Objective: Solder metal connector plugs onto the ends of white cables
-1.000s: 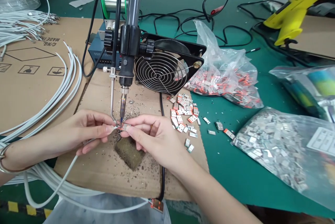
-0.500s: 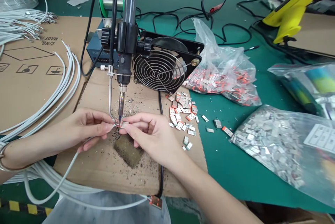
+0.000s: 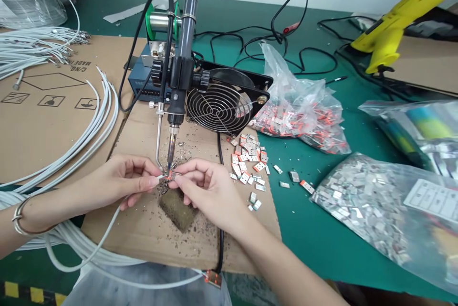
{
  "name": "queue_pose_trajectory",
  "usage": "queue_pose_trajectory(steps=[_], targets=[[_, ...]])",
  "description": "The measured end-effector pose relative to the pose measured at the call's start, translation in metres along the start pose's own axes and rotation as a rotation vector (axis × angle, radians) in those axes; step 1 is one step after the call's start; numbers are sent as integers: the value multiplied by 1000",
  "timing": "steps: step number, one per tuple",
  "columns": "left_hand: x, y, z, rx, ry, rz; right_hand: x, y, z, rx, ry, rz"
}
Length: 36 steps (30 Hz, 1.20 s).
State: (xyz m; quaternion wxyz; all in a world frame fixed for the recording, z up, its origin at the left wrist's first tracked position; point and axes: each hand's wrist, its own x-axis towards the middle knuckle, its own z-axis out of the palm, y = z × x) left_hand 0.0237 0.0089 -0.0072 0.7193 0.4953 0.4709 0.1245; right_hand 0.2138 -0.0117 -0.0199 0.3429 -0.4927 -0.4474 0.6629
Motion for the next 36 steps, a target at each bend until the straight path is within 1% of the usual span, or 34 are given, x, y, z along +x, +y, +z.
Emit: queue_pose_trajectory(steps=[4, 8, 10, 19, 25, 36], targets=[[0, 6, 2, 117, 61, 24, 0, 0, -3, -51, -35, -25], [4, 7, 1, 230, 89, 139, 0, 0, -4, -63, -37, -39], [6, 5, 0, 263, 99, 173, 0, 0, -4, -49, -38, -37], [8, 3, 1, 284, 105, 145, 2, 0, -5, 2, -50, -29], [9, 6, 2, 257, 110, 127, 2, 2, -6, 55, -49, -8], [10, 8, 3, 193, 107, 117, 2, 1, -7, 77, -57, -8]])
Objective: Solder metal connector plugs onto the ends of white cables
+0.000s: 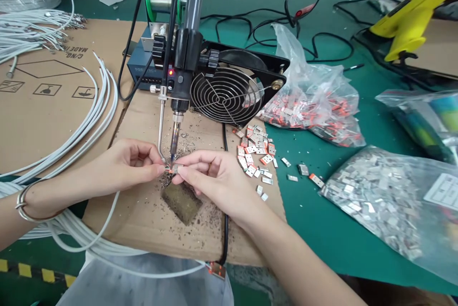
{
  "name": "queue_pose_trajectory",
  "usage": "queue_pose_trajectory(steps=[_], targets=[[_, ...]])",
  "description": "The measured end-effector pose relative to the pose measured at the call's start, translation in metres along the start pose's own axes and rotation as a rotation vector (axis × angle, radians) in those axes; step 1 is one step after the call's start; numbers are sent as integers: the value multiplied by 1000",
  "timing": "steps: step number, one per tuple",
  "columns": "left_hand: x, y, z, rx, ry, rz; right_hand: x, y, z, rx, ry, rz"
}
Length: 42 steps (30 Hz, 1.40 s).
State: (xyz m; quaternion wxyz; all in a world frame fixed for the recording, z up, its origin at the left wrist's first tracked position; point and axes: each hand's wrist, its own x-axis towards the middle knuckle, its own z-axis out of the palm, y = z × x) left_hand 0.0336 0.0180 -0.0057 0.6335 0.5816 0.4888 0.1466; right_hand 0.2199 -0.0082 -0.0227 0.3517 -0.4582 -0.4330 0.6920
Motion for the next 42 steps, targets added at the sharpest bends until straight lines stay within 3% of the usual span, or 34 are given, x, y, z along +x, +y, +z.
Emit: queue_pose_trajectory(steps=[17, 42], targets=[[-1, 4, 1, -85, -11, -65, 1, 2, -2, 29, -23, 8], [2, -4, 0, -4, -3, -36, 0, 1, 1, -41, 16, -8]])
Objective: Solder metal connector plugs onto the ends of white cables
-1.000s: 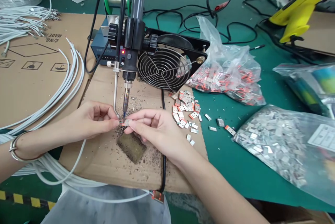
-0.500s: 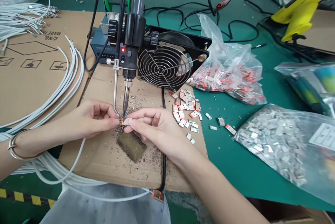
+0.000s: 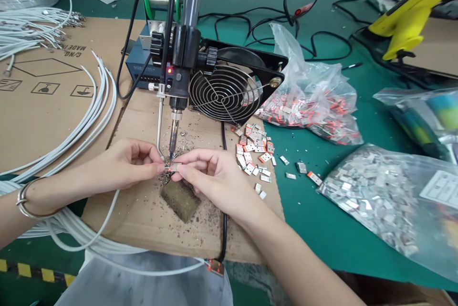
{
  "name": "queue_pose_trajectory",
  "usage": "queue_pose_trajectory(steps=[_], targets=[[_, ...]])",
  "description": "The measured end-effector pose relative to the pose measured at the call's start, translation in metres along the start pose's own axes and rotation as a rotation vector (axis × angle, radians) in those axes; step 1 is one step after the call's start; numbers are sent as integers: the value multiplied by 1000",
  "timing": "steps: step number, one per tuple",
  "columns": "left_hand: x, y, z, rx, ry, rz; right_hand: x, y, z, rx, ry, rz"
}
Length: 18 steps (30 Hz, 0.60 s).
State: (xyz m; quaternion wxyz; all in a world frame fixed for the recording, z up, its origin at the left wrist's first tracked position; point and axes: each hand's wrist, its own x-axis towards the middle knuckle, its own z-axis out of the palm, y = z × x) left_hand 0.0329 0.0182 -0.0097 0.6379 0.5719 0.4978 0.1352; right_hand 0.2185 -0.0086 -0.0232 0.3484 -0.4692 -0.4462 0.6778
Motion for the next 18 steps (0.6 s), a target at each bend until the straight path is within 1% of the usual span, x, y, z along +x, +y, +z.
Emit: queue_pose_trajectory(steps=[3, 8, 12, 15, 18], targets=[[-1, 2, 0, -27, -15, 3, 0, 0, 0, 1, -3, 9], [-4, 8, 2, -111, -37, -48, -1, 1, -3, 14, -47, 29], [-5, 10, 2, -128, -39, -64, -2, 1, -5, 25, -56, 31], [-5, 10, 2, -124, -36, -66, -2, 0, -3, 28, -48, 40], [-5, 8, 2, -96, -31, -49, -2, -1, -1, -2, -12, 51]])
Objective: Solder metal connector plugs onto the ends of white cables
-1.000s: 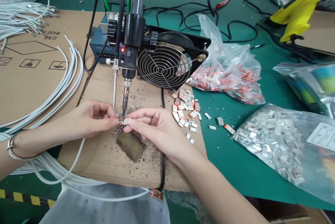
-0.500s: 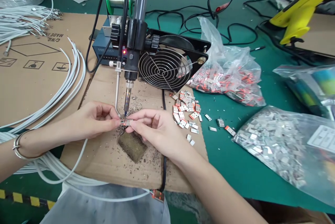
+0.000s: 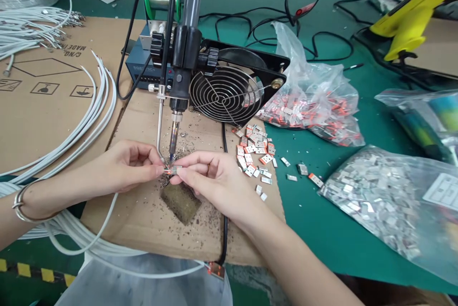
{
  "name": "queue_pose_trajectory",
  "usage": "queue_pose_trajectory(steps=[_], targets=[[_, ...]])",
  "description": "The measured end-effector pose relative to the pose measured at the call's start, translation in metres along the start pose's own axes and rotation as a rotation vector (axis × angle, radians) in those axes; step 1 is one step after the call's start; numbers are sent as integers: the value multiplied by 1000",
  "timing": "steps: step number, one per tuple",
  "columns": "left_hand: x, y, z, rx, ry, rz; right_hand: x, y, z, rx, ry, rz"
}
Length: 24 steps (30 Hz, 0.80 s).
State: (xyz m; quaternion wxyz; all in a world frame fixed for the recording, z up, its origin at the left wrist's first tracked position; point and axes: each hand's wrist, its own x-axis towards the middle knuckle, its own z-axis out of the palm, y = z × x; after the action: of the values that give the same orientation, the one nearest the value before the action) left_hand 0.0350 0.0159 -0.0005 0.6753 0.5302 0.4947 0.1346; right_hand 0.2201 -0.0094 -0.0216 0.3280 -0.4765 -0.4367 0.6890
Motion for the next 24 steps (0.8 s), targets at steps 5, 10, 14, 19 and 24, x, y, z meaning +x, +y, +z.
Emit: queue_pose_trajectory(steps=[5, 10, 14, 19, 24], targets=[[1, -5, 0, 62, 11, 37, 1, 0, 5, -46, 31, -44], [3, -7, -1, 101, 19, 49, 1, 1, 7, -104, 70, -66], [3, -6, -1, 69, 3, 47, 0, 1, 5, -54, 44, -54], [0, -2, 0, 4, -6, 22, -1, 1, 2, -18, 20, -46], [-1, 1, 1, -20, 1, -7, 0, 2, 0, 25, -11, -24]])
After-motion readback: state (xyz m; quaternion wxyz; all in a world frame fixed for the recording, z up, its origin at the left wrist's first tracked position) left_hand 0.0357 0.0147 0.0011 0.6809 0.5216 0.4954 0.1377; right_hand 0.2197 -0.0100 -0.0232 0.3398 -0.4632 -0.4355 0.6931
